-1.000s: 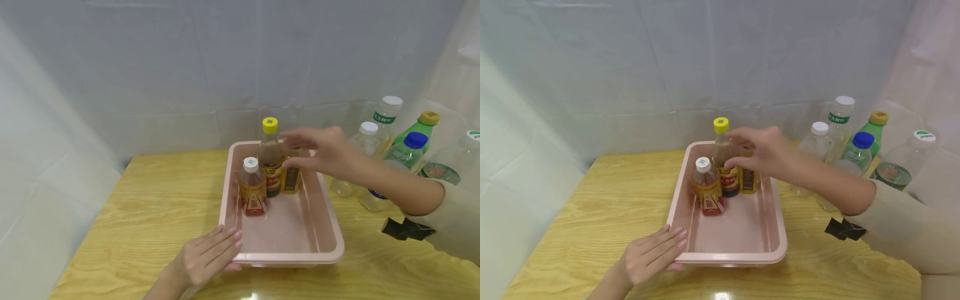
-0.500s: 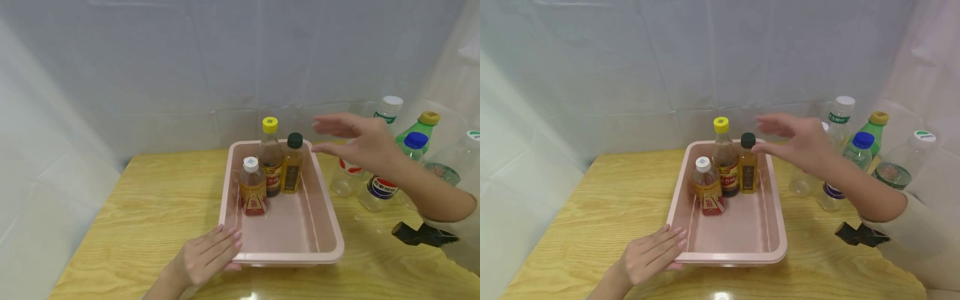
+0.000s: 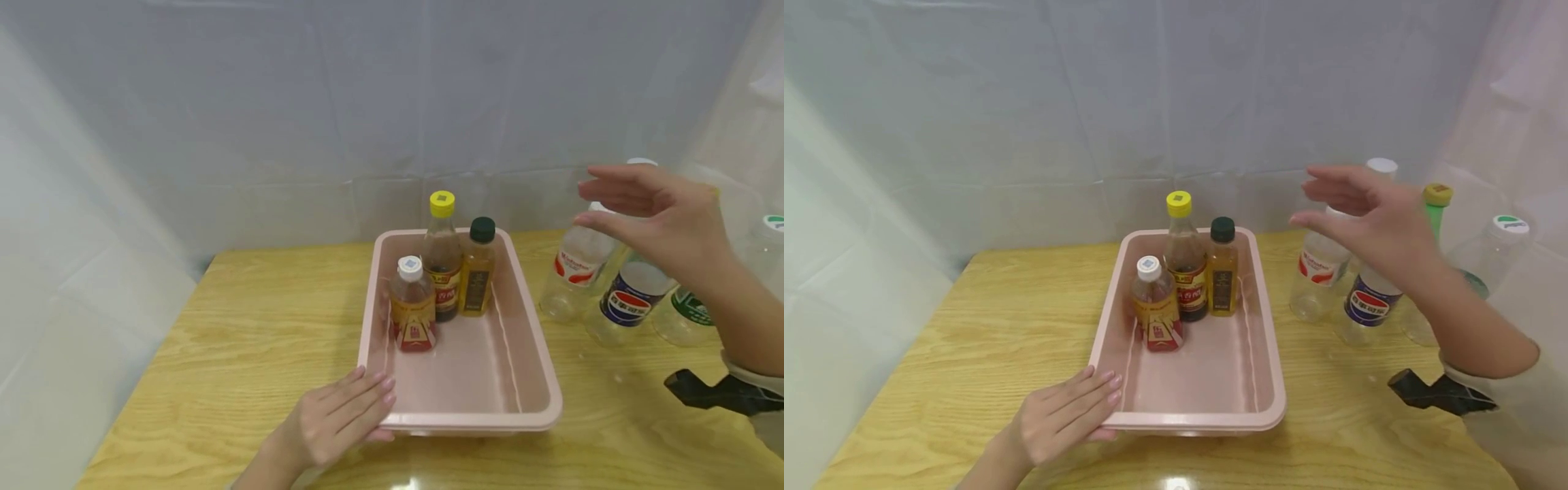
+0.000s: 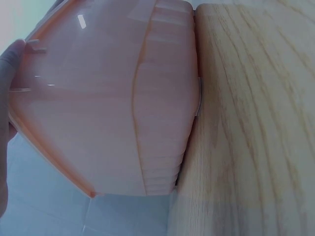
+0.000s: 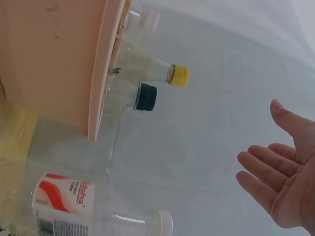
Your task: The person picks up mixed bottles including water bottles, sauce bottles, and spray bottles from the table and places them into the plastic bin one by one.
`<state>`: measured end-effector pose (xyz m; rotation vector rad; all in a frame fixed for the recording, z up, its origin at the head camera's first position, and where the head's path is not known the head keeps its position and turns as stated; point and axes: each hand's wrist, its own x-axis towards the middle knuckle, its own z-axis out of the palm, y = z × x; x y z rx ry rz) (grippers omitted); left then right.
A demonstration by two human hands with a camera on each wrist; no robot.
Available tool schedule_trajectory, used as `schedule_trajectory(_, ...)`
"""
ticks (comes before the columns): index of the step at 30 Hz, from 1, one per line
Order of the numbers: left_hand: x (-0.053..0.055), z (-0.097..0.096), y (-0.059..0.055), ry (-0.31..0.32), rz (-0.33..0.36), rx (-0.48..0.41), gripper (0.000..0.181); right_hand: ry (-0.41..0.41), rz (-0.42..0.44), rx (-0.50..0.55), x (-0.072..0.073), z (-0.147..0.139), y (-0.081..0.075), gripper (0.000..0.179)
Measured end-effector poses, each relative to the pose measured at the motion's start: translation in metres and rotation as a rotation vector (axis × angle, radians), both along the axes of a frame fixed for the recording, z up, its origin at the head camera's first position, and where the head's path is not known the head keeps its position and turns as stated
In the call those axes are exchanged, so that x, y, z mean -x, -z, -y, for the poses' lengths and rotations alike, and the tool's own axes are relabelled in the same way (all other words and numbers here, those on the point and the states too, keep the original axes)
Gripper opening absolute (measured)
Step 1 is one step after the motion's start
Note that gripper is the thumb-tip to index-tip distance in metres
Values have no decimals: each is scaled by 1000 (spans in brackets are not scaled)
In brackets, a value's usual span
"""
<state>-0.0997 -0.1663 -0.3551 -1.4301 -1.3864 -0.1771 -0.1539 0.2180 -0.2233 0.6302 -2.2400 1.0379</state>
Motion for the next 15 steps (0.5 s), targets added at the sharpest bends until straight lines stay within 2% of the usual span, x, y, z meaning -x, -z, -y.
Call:
schedule_trajectory(7, -1, 0, -2, -10, 4, 8, 35, 99, -18, 28, -3, -16, 1, 51)
schedule_trajectory(11, -2, 0, -3, -13, 7, 8, 35, 125, -14, 58, -2, -26, 4, 50)
schedule_trajectory(15, -3, -1, -7, -14, 7, 8, 34, 202, 46, 53, -4, -36, 8, 50)
